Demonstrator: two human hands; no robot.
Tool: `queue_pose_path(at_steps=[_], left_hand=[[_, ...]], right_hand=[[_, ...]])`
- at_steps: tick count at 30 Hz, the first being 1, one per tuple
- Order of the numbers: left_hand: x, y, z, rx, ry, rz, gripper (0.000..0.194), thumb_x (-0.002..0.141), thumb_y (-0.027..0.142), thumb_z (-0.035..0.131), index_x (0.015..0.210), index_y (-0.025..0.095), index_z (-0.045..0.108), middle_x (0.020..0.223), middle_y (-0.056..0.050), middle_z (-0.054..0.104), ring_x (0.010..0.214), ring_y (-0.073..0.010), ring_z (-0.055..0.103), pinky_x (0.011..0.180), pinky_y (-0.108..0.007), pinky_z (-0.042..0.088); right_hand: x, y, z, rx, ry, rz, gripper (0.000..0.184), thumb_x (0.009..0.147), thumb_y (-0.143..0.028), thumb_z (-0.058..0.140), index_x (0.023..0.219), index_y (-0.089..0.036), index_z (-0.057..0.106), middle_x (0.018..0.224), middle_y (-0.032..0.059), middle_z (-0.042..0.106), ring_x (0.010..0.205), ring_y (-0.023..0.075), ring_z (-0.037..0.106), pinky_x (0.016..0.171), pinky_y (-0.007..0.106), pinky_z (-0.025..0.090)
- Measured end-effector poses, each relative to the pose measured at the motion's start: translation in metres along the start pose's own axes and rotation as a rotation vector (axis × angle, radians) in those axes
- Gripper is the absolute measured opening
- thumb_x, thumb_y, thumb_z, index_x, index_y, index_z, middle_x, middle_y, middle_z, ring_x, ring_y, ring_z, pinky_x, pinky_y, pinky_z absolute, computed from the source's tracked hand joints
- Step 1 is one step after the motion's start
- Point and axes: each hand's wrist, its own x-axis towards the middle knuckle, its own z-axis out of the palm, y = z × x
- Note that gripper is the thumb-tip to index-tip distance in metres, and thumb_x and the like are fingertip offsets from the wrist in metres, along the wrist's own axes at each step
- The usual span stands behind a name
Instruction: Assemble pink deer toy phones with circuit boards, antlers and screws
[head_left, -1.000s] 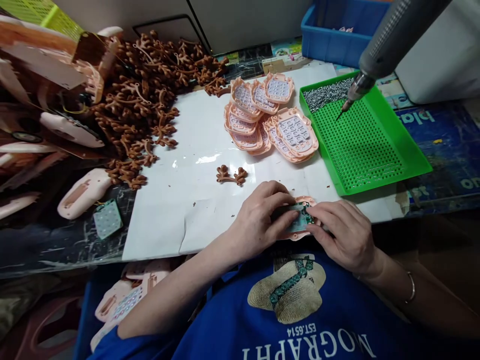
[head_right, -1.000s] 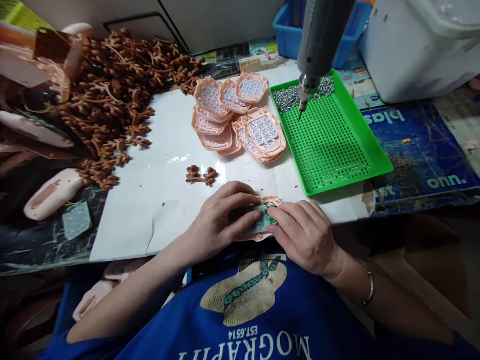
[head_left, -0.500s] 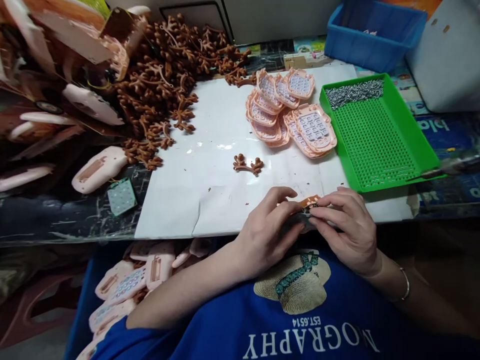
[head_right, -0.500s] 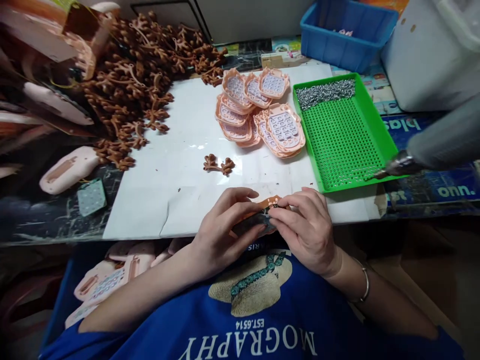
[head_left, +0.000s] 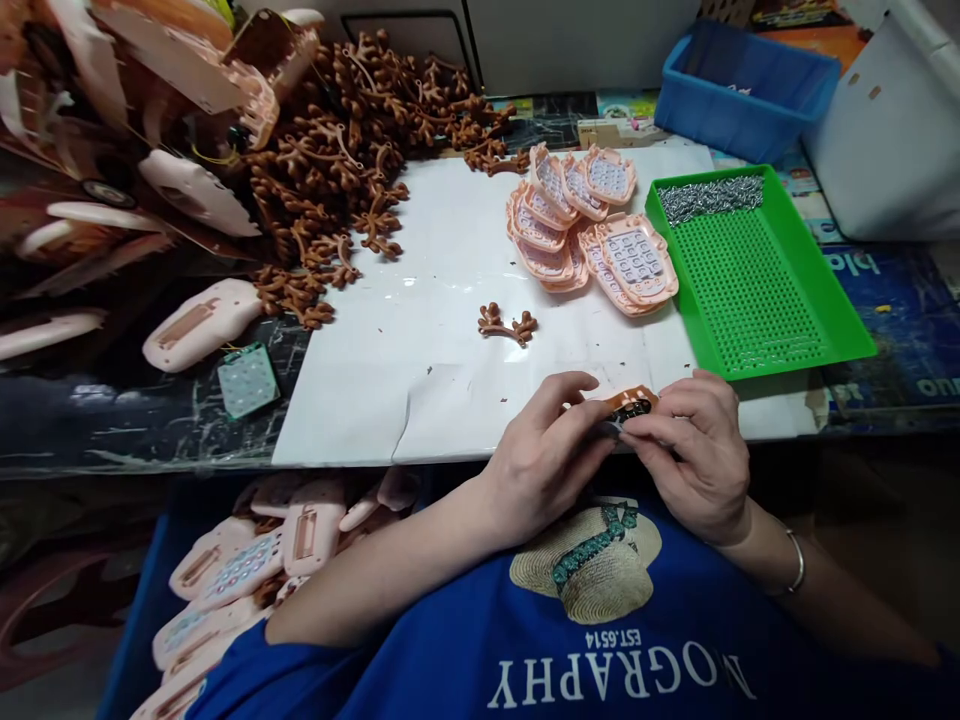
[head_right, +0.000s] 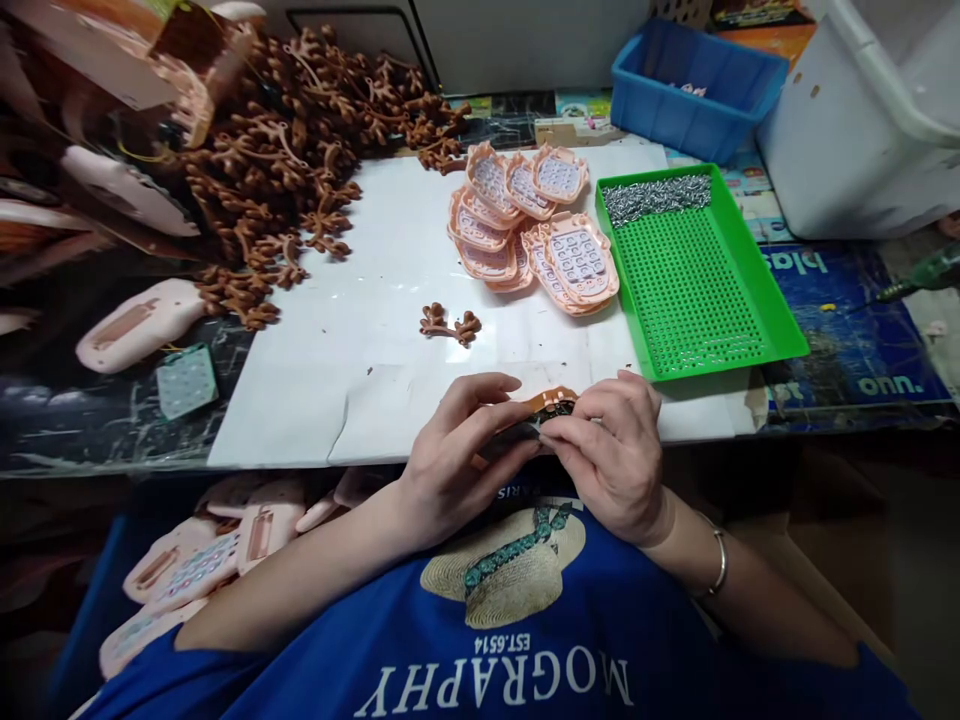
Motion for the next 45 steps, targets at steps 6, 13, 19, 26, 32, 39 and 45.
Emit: queue_pose_path(at_steps=[6, 13, 19, 26, 32, 39, 45], left_hand=[[-0.001, -0.002, 0.002, -0.035, 0.038, 0.008, 0.029, 0.089, 0.014, 0.066, 0.116, 0.017, 0.056, 0.121, -0.012, 0.055, 0.104, -0.0172, 0.060, 0.083, -0.029, 0.058], [0.001, -0.003, -0.001, -0.198, 0.002, -0.129, 0.027, 0.088, 0.021, 0.070, 0.114, 0.018, 0.060, 0.116, -0.009, 0.056, 0.107, -0.0181, 0.060, 0.086, -0.031, 0.057], [0.001, -0.005, 0.000, -0.409, -0.014, -0.270, 0.027, 0.085, 0.026, 0.074, 0.110, 0.019, 0.065, 0.112, -0.008, 0.056, 0.102, -0.0173, 0.061, 0.087, -0.033, 0.055], [0.000, -0.006, -0.001, -0.597, -0.045, -0.393, 0.026, 0.083, 0.026, 0.076, 0.107, 0.018, 0.068, 0.109, -0.007, 0.058, 0.103, -0.0182, 0.062, 0.092, -0.036, 0.052], [0.002, -0.006, -0.002, -0.600, -0.061, -0.419, 0.026, 0.082, 0.026, 0.077, 0.106, 0.019, 0.069, 0.108, -0.006, 0.059, 0.102, -0.0177, 0.062, 0.092, -0.035, 0.051], [0.001, -0.007, -0.003, -0.658, -0.087, -0.458, 0.026, 0.082, 0.027, 0.077, 0.105, 0.019, 0.070, 0.108, -0.006, 0.059, 0.103, -0.0184, 0.061, 0.094, -0.036, 0.050], [0.003, -0.007, -0.005, -0.728, -0.101, -0.502, 0.025, 0.081, 0.027, 0.077, 0.104, 0.018, 0.071, 0.106, -0.006, 0.059, 0.103, -0.0180, 0.061, 0.095, -0.035, 0.050]], right_hand=[[0.000, -0.001, 0.000, -0.005, 0.001, -0.022, 0.014, 0.087, -0.012, 0.065, 0.095, -0.023, 0.065, 0.082, 0.0019, 0.061, 0.091, 0.0220, 0.058, 0.097, 0.050, 0.042], [0.002, -0.002, 0.001, -0.026, 0.003, -0.014, 0.009, 0.089, -0.014, 0.066, 0.094, -0.021, 0.065, 0.080, 0.0015, 0.059, 0.089, 0.0209, 0.056, 0.094, 0.048, 0.042], [0.002, -0.002, 0.001, -0.005, 0.016, -0.010, 0.009, 0.087, -0.013, 0.067, 0.093, -0.020, 0.066, 0.079, 0.0019, 0.060, 0.088, 0.0211, 0.057, 0.094, 0.050, 0.041], [0.003, -0.006, -0.003, -0.030, 0.042, -0.048, 0.009, 0.086, -0.016, 0.069, 0.094, -0.021, 0.068, 0.079, 0.0008, 0.062, 0.087, 0.0200, 0.059, 0.097, 0.050, 0.041], [0.004, -0.007, -0.003, -0.032, 0.030, -0.046, 0.009, 0.085, -0.017, 0.070, 0.093, -0.021, 0.067, 0.079, 0.0009, 0.063, 0.087, 0.0200, 0.060, 0.097, 0.050, 0.041], [0.003, -0.007, -0.004, -0.042, 0.024, -0.082, 0.010, 0.084, -0.016, 0.071, 0.094, -0.020, 0.068, 0.078, 0.0004, 0.062, 0.087, 0.0195, 0.060, 0.098, 0.049, 0.040], [0.001, -0.008, -0.010, -0.179, -0.002, -0.273, 0.016, 0.084, -0.018, 0.071, 0.100, -0.019, 0.068, 0.078, -0.0006, 0.065, 0.089, 0.0184, 0.061, 0.102, 0.044, 0.037]])
